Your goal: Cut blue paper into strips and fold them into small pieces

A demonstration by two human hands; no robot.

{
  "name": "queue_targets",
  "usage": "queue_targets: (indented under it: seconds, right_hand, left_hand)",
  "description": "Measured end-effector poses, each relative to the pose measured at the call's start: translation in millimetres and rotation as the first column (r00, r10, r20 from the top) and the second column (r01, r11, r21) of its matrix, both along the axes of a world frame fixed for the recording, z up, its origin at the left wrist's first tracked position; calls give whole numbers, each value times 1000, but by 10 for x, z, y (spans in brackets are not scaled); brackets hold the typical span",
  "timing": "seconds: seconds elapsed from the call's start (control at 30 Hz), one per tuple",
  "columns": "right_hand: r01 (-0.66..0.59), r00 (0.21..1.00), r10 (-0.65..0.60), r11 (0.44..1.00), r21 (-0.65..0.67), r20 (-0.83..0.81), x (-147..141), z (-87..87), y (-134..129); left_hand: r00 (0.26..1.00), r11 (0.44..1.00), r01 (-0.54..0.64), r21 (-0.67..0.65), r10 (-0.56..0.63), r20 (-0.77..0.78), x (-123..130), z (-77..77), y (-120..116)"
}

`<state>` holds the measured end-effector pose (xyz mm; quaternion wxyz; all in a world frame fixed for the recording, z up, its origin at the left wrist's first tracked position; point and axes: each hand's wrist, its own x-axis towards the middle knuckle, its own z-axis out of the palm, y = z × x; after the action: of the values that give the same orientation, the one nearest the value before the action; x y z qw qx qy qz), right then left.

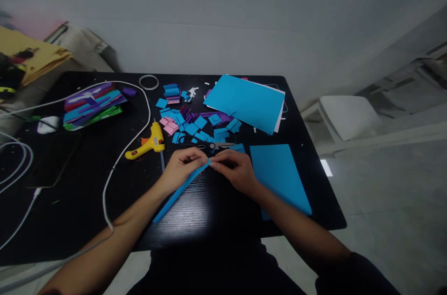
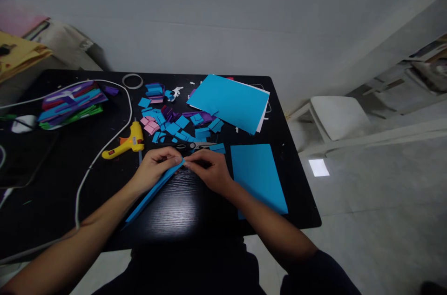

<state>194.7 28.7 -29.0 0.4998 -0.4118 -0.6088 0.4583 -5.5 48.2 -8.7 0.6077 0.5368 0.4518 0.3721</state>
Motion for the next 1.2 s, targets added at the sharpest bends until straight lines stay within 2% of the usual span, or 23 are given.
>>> queue_targets:
  seconds: [0.27,0.5,0.7,0.97,1.2]
  right_hand:
    - [7,999,-7,1000,-10,-38,0,-8,3]
    - [-25,996,12,989,-143,-92,3,-17,-6]
    - [-153,978,103,944,-292,-181,8,27,1]
    - [-153,985,125,947,-284,-116,-17,-5,-9]
    - [-139,990,132,956,-257,-44,-7,50,11]
  left_hand:
    - [999,999,-37,-14,37,7,35,-17,-14]
    - [1000,1000,6,-14,-6,25,42,-9,-9]
    - [999,999,-27,42,26,28,48,5,-19]
    - [999,997,-4,71,1,34,81,31,-39]
    - [997,998,15,56,-11,-73,59,32,-37]
